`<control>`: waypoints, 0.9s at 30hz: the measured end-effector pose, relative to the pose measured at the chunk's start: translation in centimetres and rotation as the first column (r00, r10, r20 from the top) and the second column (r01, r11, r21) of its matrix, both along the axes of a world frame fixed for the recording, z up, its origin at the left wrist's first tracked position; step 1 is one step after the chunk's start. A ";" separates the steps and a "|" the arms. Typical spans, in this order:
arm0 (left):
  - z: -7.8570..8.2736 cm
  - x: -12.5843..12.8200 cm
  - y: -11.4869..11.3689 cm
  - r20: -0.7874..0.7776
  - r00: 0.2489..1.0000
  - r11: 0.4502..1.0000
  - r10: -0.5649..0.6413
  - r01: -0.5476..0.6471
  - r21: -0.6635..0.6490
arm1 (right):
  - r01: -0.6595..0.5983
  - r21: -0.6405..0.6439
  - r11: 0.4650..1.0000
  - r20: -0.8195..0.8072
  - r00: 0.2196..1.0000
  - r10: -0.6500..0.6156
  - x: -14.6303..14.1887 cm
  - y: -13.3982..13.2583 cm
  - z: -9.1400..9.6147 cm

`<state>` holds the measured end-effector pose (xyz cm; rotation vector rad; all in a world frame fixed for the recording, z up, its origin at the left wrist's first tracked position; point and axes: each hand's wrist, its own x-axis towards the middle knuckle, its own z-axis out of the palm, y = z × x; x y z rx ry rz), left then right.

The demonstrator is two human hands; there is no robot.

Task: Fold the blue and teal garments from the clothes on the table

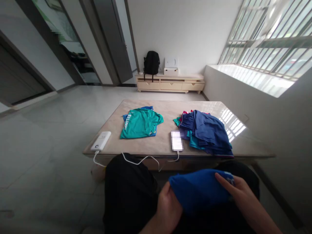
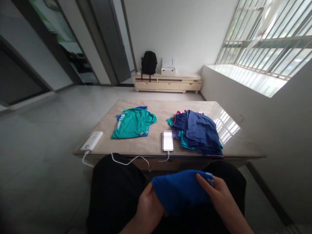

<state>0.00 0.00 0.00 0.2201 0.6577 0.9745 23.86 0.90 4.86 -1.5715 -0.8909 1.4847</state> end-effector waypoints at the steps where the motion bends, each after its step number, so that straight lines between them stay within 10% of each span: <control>1: -0.2 -0.1 0.1 0.031 0.999 0.999 0.042 -0.043 0.017 | -0.011 0.014 1.000 0.007 1.000 0.011 0.0 0.2 0.1; 9: 0.5 -1.3 1.2 -0.079 0.997 0.994 -0.011 0.019 0.108 | 0.039 0.022 0.999 -0.003 0.999 -0.039 0.0 1.3 0.3; 17: -0.5 -1.8 2.4 -0.320 0.944 0.984 0.087 -0.032 0.175 | 0.053 -0.098 0.994 -0.239 0.968 -0.075 0.0 1.7 -4.1; 22: -3.3 -1.9 2.9 -0.553 0.804 0.963 0.218 -0.087 0.253 | 0.273 0.050 0.961 -0.020 0.962 -0.273 -0.6 0.7 -6.6; 27: -4.3 -2.4 2.9 -0.703 0.656 0.932 0.274 -0.003 0.361 | 0.133 0.200 0.971 0.236 0.955 -0.180 0.1 0.6 -7.7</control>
